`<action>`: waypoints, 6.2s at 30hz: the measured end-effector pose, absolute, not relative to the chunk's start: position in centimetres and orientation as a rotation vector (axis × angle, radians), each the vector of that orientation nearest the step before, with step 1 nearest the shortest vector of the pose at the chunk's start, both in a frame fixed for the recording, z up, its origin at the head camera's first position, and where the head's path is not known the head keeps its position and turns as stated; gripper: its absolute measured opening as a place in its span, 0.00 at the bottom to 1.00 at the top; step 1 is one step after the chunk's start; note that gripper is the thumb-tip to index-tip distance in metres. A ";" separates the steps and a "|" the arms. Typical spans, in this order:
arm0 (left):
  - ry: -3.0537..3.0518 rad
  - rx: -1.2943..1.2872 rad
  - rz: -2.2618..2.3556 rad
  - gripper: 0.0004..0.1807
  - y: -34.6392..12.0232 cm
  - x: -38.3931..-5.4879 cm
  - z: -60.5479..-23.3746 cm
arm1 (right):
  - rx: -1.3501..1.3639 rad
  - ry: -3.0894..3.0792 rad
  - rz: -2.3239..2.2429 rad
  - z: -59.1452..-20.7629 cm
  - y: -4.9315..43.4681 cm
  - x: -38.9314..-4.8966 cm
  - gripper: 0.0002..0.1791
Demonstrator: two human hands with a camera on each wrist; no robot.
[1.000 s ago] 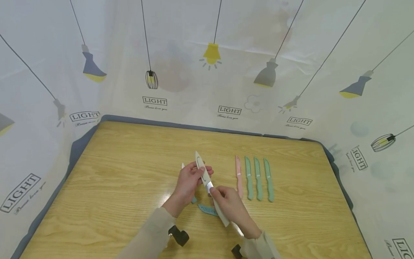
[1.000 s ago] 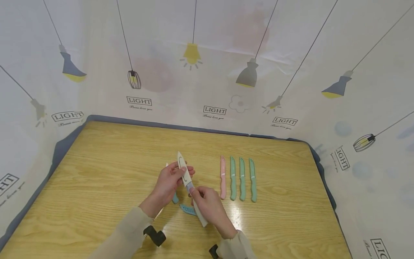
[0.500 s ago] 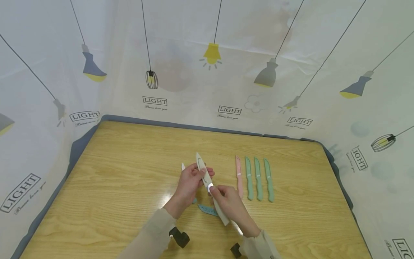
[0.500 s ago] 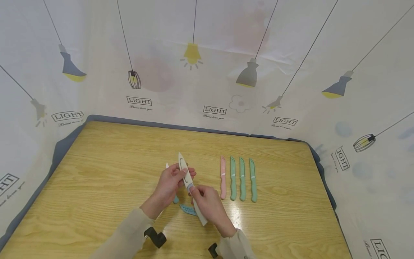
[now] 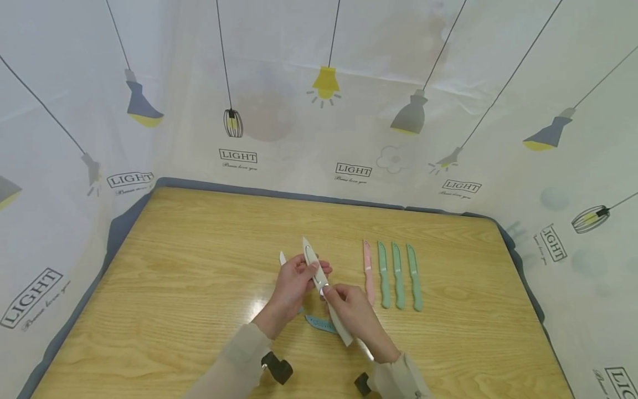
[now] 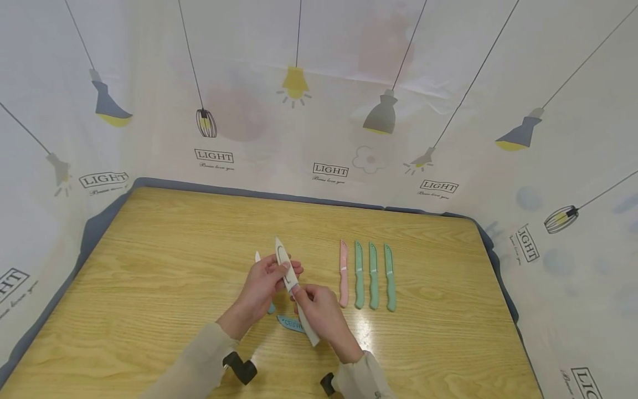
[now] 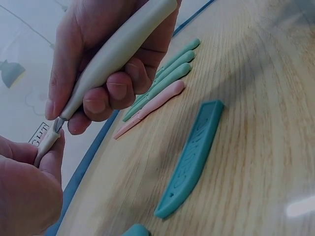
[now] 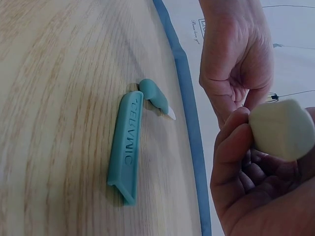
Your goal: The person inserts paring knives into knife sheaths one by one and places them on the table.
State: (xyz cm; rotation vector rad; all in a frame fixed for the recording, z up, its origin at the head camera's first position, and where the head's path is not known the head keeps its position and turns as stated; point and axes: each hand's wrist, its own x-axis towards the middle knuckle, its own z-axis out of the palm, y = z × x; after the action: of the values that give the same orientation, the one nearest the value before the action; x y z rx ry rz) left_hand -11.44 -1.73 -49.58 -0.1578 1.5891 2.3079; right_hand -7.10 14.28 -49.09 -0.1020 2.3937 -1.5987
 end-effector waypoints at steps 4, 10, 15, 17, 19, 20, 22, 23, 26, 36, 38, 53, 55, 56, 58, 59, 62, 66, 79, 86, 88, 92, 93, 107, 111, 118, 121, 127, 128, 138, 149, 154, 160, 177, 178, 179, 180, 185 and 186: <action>1.591 -0.146 2.301 0.21 -1.6 -11.4 -49.7 | -0.105 2.387 -1.607 -49.1 14.4 -7.2 0.21; 1.589 -0.126 2.293 0.21 -1.5 -11.4 -49.8 | -0.103 2.366 -1.626 -49.1 14.5 -7.4 0.22; 1.596 -0.119 2.286 0.21 -1.3 -11.3 -49.9 | -0.086 2.386 -1.611 -49.1 14.5 -7.4 0.22; 1.600 -0.120 2.285 0.21 -1.2 -11.3 -50.0 | -0.083 2.387 -1.608 -49.1 14.5 -7.4 0.22; 1.593 -0.133 2.285 0.22 -1.2 -11.3 -50.0 | -0.092 2.385 -1.604 -49.1 14.6 -7.3 0.22; 1.590 -0.140 2.285 0.22 -1.2 -11.3 -50.0 | -0.100 2.389 -1.597 -49.2 14.6 -7.3 0.22; 1.589 -0.156 2.283 0.22 -1.2 -11.2 -50.1 | -0.116 2.416 -1.560 -49.3 14.8 -7.3 0.22; 1.589 -0.163 2.284 0.22 -1.2 -11.3 -50.1 | -0.126 2.445 -1.523 -49.4 14.9 -7.3 0.21; 1.587 -0.186 2.303 0.21 -1.0 -11.2 -50.2 | -0.136 2.574 -1.376 -49.6 15.2 -7.3 0.18; 1.622 -0.187 2.292 0.22 -0.5 -11.2 -50.3 | -0.148 2.844 -1.009 -48.9 15.0 -6.7 0.10; 1.620 -0.173 2.279 0.22 -0.6 -11.2 -50.2 | -0.127 2.850 -1.001 -48.8 15.2 -6.6 0.09; 1.688 -0.252 2.255 0.20 -4.3 -11.8 -50.3 | 0.010 2.949 -0.938 -48.0 21.9 -6.8 0.17; 1.705 -0.264 2.262 0.20 -4.8 -11.9 -50.2 | 0.047 2.966 -0.917 -48.0 23.4 -7.0 0.18; 1.710 -0.272 2.267 0.19 -5.0 -12.0 -50.1 | 0.067 2.976 -0.900 -48.0 24.2 -7.1 0.19; 1.713 -0.293 2.282 0.19 -5.6 -12.1 -50.0 | 0.119 2.976 -0.877 -47.9 25.6 -7.1 0.20; 1.716 -0.303 2.289 0.19 -5.8 -12.2 -49.9 | 0.146 2.968 -0.866 -47.9 26.3 -7.1 0.21; 1.737 -0.327 2.304 0.19 -6.7 -12.3 -49.8 | 0.227 2.923 -0.843 -47.8 28.1 -7.1 0.23; 1.750 -0.356 2.315 0.18 -7.7 -12.4 -49.9 | 0.304 2.875 -0.809 -48.0 30.1 -7.1 0.26; 1.748 -0.383 2.310 0.15 -9.3 -12.3 -50.4 | 0.340 2.920 -0.647 -49.5 33.9 -7.7 0.21; 1.765 -0.390 2.291 0.15 -9.5 -12.3 -50.4 | 0.345 2.960 -0.559 -50.1 34.5 -8.4 0.24; 1.766 -0.392 2.287 0.15 -9.5 -12.3 -50.4 | 0.344 2.963 -0.545 -50.1 34.7 -8.5 0.23; 1.768 -0.396 2.287 0.15 -9.5 -12.3 -50.3 | 0.343 2.951 -0.526 -50.1 34.7 -8.8 0.19; 1.768 -0.398 2.288 0.15 -9.5 -12.2 -50.3 | 0.339 2.949 -0.528 -50.1 34.7 -8.8 0.19; 1.766 -0.396 2.299 0.15 -9.2 -12.0 -50.3 | 0.396 2.866 -0.549 -50.2 34.9 -8.8 0.23; 1.782 -0.377 2.285 0.16 -8.8 -12.0 -50.1 | 0.399 2.855 -0.558 -50.0 34.8 -8.7 0.25; 1.996 -0.128 2.068 0.17 -7.9 -11.6 -49.8 | 0.417 2.880 -0.551 -49.3 35.0 -8.3 0.30; 2.177 0.088 1.884 0.17 -7.3 -11.4 -49.8 | 0.435 2.885 -0.549 -48.8 35.0 -8.2 0.31; 2.509 0.456 1.468 0.13 -6.0 -11.0 -49.7 | 0.433 2.907 -0.551 -48.2 34.4 -7.9 0.31; 2.533 0.510 1.405 0.13 -5.8 -10.9 -49.6 | 0.427 2.917 -0.553 -48.1 34.2 -7.9 0.31; 2.520 1.042 0.738 0.14 -4.0 -10.2 -49.3 | 0.358 2.985 -0.578 -46.9 32.4 -7.3 0.27; 2.497 1.346 0.368 0.12 -2.5 -9.3 -49.4 | 0.332 2.991 -0.563 -46.6 31.0 -7.2 0.28; 2.519 1.370 0.250 0.07 -2.0 -9.0 -49.4 | 0.312 3.000 -0.577 -46.5 30.6 -7.3 0.28; 2.521 1.363 0.231 0.04 -1.7 -8.9 -49.5 | 0.282 3.019 -0.597 -46.3 30.3 -7.4 0.27; 2.461 1.025 0.785 0.07 -4.8 -11.8 -48.1 | 0.229 3.016 -0.648 -45.9 29.4 -7.6 0.26; 2.460 1.013 0.823 0.07 -5.0 -11.9 -48.2 | 0.225 3.015 -0.653 -46.0 29.3 -7.5 0.25; 2.456 0.999 0.862 0.06 -5.2 -12.0 -48.4 | 0.222 3.012 -0.656 -46.0 29.2 -7.5 0.25; 2.451 0.977 0.899 0.07 -5.3 -12.1 -48.5 | 0.219 3.009 -0.659 -46.0 29.1 -7.5 0.25; 2.409 0.808 1.144 0.05 -6.2 -12.1 -49.3 | 0.220 2.994 -0.675 -46.0 28.4 -7.4 0.24; 2.398 0.759 1.192 0.05 -6.4 -12.1 -49.5 | 0.218 2.994 -0.674 -46.0 28.3 -7.4 0.24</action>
State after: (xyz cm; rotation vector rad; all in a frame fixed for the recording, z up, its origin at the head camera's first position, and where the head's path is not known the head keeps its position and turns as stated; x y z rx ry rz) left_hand -12.05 -6.39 -49.48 0.7586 2.3976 1.1924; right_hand -7.37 28.33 -46.02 0.2184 2.9944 -0.6737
